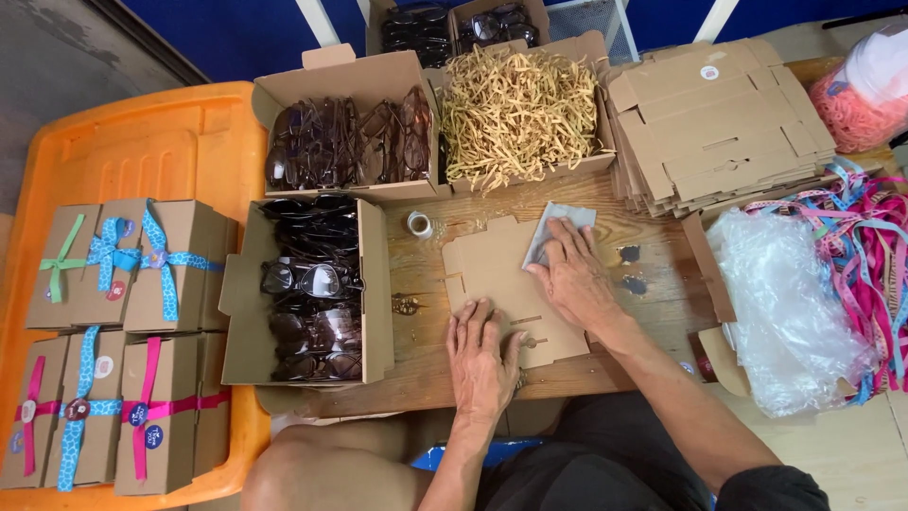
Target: A person is seen folding a small cardboard box and then filling it with shredded paper packing material at a gift wrapping station.
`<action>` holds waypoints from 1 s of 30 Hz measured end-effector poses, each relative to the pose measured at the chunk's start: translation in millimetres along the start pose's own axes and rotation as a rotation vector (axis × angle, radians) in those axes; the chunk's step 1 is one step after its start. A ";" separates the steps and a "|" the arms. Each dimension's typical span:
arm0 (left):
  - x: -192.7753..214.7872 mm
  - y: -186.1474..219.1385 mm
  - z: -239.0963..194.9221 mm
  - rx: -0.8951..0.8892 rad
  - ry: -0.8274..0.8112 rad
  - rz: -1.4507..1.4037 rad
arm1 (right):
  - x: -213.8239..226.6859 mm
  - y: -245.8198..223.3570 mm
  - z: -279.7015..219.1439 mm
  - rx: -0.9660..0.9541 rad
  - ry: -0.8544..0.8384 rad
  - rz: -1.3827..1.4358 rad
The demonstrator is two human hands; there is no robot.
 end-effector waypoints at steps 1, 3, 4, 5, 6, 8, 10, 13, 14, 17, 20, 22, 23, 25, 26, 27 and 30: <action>0.9 -0.7 0.7 0.000 -0.003 0.002 | 4.6 -3.7 -3.6 -0.001 -0.001 0.003; 0.8 0.1 1.2 -0.001 -0.003 0.000 | 13.9 -8.7 -12.7 -0.005 -0.034 -0.024; 1.1 0.5 1.0 0.000 -0.008 -0.002 | 15.7 -10.4 -19.9 -0.008 -0.038 -0.024; 1.5 1.0 0.9 0.004 -0.013 0.003 | 18.1 -12.5 -27.1 -0.009 -0.035 -0.056; 2.1 0.5 2.8 0.006 -0.013 0.011 | 20.1 -14.6 -31.5 -0.007 -0.027 -0.088; -0.1 -0.7 2.4 0.008 -0.023 0.000 | 16.7 -15.0 -38.8 -0.011 -0.036 -0.073; -1.0 -1.8 2.0 0.013 -0.033 -0.012 | 13.6 -13.8 -36.4 -0.013 -0.047 -0.058; -1.8 -0.5 0.1 0.009 -0.038 -0.006 | 7.6 -5.0 -18.7 -0.059 -0.087 -0.033; -2.4 -1.1 0.3 0.010 -0.042 -0.007 | 4.2 -2.1 -10.2 -0.055 -0.081 -0.049; -3.1 -1.6 1.1 0.006 -0.042 -0.005 | -5.6 4.9 10.1 -0.052 -0.080 -0.049; -1.6 0.3 0.6 0.005 -0.042 -0.008 | -5.0 2.3 5.7 -0.060 -0.091 -0.046; -0.9 0.5 0.4 0.002 -0.041 -0.010 | 3.1 -5.7 -8.9 -0.067 -0.088 -0.058; -0.9 0.2 -0.3 0.002 -0.040 -0.005 | 8.7 -11.3 -19.5 -0.078 -0.109 -0.051; -2.1 0.6 -0.9 0.006 -0.033 -0.002 | 15.6 -17.9 -37.0 -0.083 -0.129 -0.048; -2.1 0.3 -0.3 0.001 -0.032 0.003 | 16.1 -19.6 -44.7 -0.095 -0.150 -0.028; -2.0 0.4 0.2 -0.005 -0.030 0.007 | 16.8 -21.4 -52.4 -0.106 -0.171 -0.008; -0.6 1.1 1.0 -0.010 -0.021 0.009 | 13.3 -12.6 -40.4 -0.078 -0.111 -0.039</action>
Point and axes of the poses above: each hand's wrist, its own z-axis towards the middle knuckle, its own x-axis out of the back of the hand, y = z × x, the point moved 3 cm from there along z, towards the middle knuckle, and after that the axes turned 5 degrees about -y, right-handed, at the moved point
